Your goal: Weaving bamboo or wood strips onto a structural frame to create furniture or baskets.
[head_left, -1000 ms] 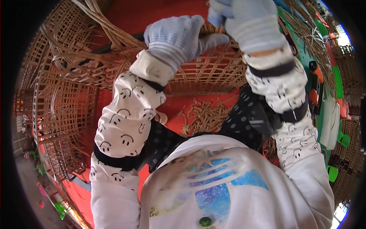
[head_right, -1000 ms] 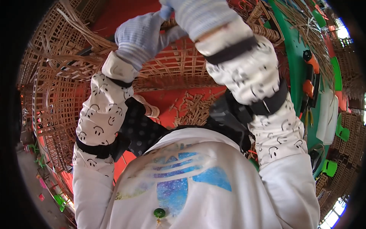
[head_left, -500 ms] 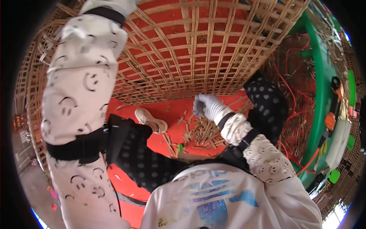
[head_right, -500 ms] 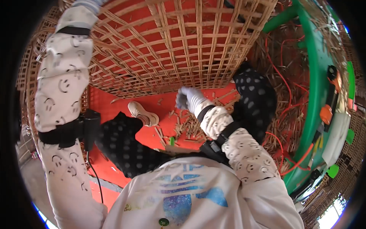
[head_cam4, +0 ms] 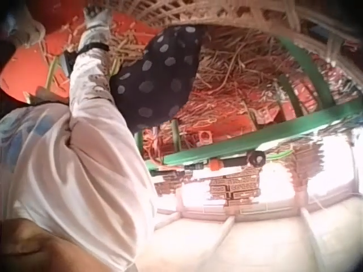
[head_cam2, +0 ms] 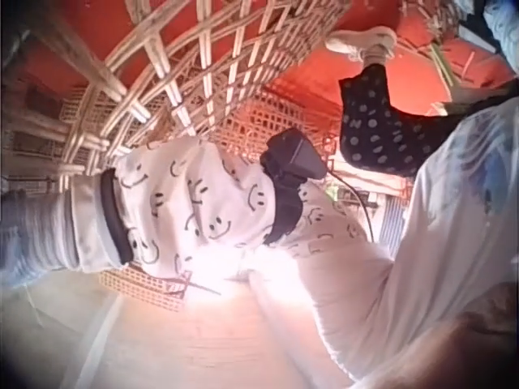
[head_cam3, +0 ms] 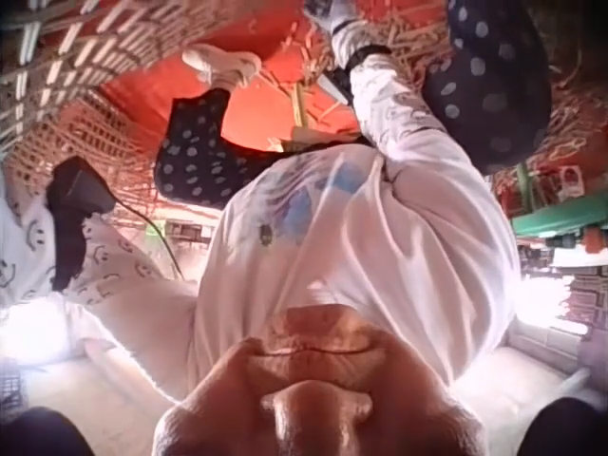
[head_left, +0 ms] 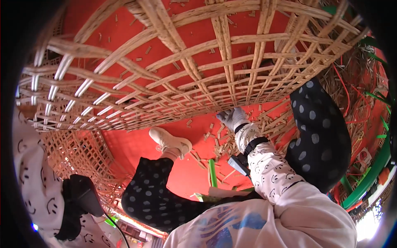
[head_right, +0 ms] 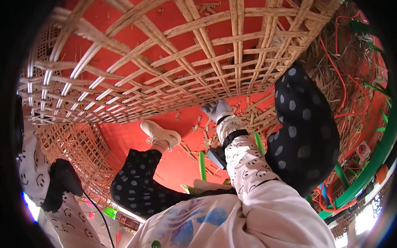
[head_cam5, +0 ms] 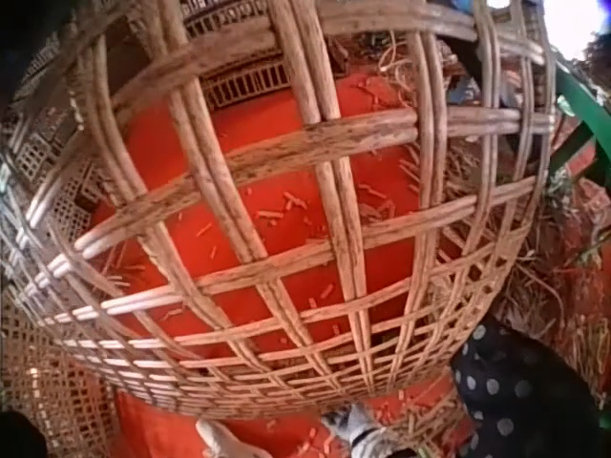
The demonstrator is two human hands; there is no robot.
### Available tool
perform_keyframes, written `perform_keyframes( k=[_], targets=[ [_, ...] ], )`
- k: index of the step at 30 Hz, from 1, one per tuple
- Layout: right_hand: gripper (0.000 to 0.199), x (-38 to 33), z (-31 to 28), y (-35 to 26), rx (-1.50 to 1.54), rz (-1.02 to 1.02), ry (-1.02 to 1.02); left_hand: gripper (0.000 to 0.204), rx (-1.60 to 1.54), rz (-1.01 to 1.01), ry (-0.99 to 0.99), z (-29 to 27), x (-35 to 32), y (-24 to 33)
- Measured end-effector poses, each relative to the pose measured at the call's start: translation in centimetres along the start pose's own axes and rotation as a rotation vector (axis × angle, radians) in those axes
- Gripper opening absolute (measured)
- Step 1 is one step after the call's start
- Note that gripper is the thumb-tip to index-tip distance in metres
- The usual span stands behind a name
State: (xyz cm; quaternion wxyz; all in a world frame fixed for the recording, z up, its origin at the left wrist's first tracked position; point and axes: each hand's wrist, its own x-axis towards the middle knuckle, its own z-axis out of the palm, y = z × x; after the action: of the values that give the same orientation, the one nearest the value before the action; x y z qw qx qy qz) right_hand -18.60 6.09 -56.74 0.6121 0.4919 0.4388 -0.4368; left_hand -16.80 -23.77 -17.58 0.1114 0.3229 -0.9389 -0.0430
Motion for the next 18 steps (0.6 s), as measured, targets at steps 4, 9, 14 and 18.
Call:
perform_keyframes(
  k=[4, 9, 14, 18],
  targets=[
    [0.054, -0.7, 0.3, 0.3, 0.034, -0.017, -0.28, 0.066, -0.056, -0.03, -0.006, 1.2, -0.5, -0.7],
    [0.048, 3.0, -0.9, -0.5, 0.136, 0.134, -0.29, 0.064, -0.13, -0.082, -0.018, 1.4, -1.4, -0.9],
    [0.042, 1.9, 0.0, 0.3, 0.063, 0.037, 0.002, 0.062, -0.188, -0.131, -0.014, 0.6, -2.1, -1.0],
    [0.039, 2.0, -0.2, -0.1, 0.018, 0.065, 0.03, 0.061, -0.236, -0.169, 0.0, -0.1, -2.5, -0.8]
  ],
)
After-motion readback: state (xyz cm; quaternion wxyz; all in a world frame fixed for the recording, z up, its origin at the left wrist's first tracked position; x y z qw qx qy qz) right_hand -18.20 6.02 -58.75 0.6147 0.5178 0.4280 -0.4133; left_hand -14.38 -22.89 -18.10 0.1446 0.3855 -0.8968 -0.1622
